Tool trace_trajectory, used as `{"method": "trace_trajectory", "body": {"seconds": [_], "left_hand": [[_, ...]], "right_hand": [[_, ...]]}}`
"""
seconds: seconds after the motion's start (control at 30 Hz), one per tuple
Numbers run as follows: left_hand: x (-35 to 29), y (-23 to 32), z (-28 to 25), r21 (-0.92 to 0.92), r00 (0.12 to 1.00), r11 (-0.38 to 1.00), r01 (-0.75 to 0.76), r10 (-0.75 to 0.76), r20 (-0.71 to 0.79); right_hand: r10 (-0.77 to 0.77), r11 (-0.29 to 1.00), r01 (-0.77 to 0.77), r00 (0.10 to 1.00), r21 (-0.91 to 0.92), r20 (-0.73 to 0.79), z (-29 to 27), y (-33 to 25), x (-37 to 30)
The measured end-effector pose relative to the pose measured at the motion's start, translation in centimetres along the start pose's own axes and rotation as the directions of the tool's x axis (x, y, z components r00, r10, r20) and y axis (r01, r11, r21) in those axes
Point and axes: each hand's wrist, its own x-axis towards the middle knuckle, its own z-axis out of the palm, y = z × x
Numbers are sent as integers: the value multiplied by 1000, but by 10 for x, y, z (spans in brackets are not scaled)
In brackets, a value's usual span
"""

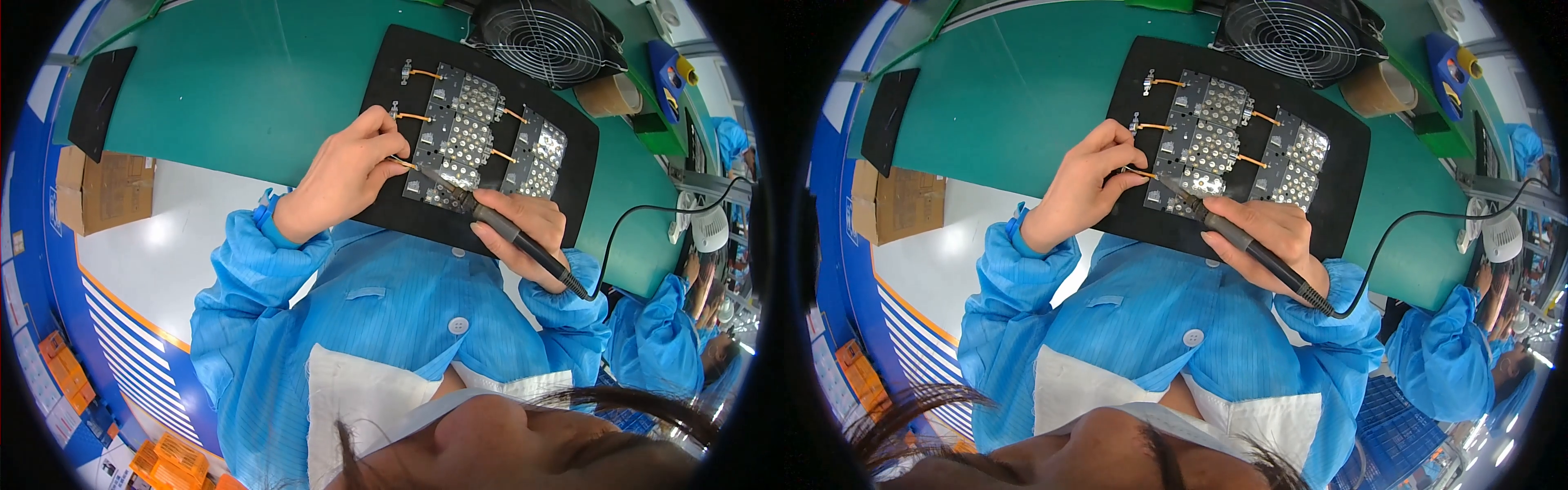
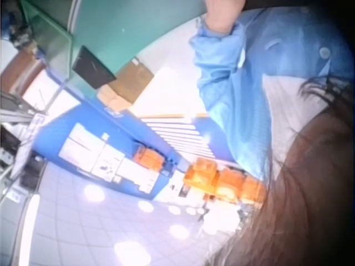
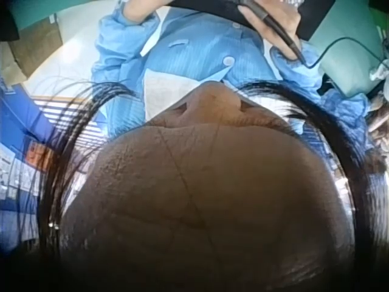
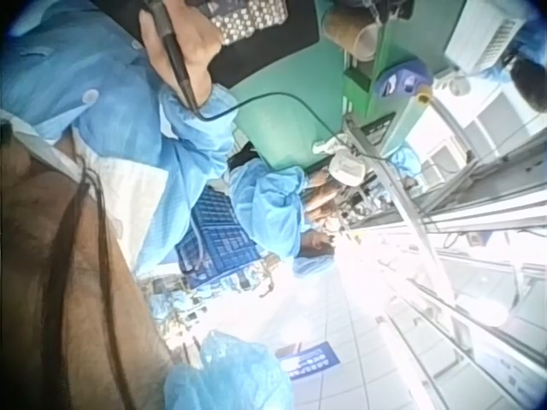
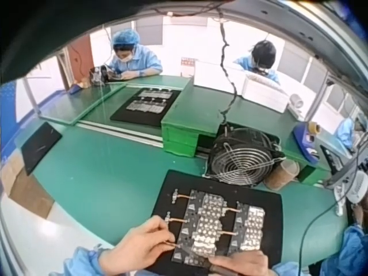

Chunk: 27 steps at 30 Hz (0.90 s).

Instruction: The person solders components and wires onto printed circuit boards using a soldering iron and solder wire.

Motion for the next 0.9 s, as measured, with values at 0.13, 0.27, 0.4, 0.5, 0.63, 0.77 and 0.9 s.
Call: {"method": "trace_trajectory", "body": {"seconds": [0.13, 0.27, 0.4, 0.5, 0.63, 0.77, 0.9], "left_hand": [[1, -4, 3, 19, 999, 1000, 8, -9, 36], [1, -6, 4, 1, 1000, 1000, -3, 3, 18], [1, -6, 5, -17, 1000, 1000, 11, -11, 2], [1, -5, 5, -4, 1000, 1000, 9, -9, 7], [1, -4, 5, -7, 1000, 1000, 11, -11, -5], [1, -4, 6, -9, 1000, 1000, 17, -17, -10], [1, -3, 5, -14, 1000, 1000, 22, -22, -4]], "right_hand": [[-6, 1000, 6, 1000, -7, 10, 0, 0, 1], [-7, 1000, 6, 1000, 15, 14, 1, 2, -1], [7, 1000, -7, 1000, -4, 18, 1, 1, -1], [-4, 1000, 4, 1000, -6, 2, 1, 2, -1], [-4, 1000, 4, 1000, -2, 5, 0, 2, -2], [11, 1000, -11, 1000, 2, 23, -1, 2, -3], [8, 1000, -8, 1000, 22, 11, -1, 2, -1]]}}
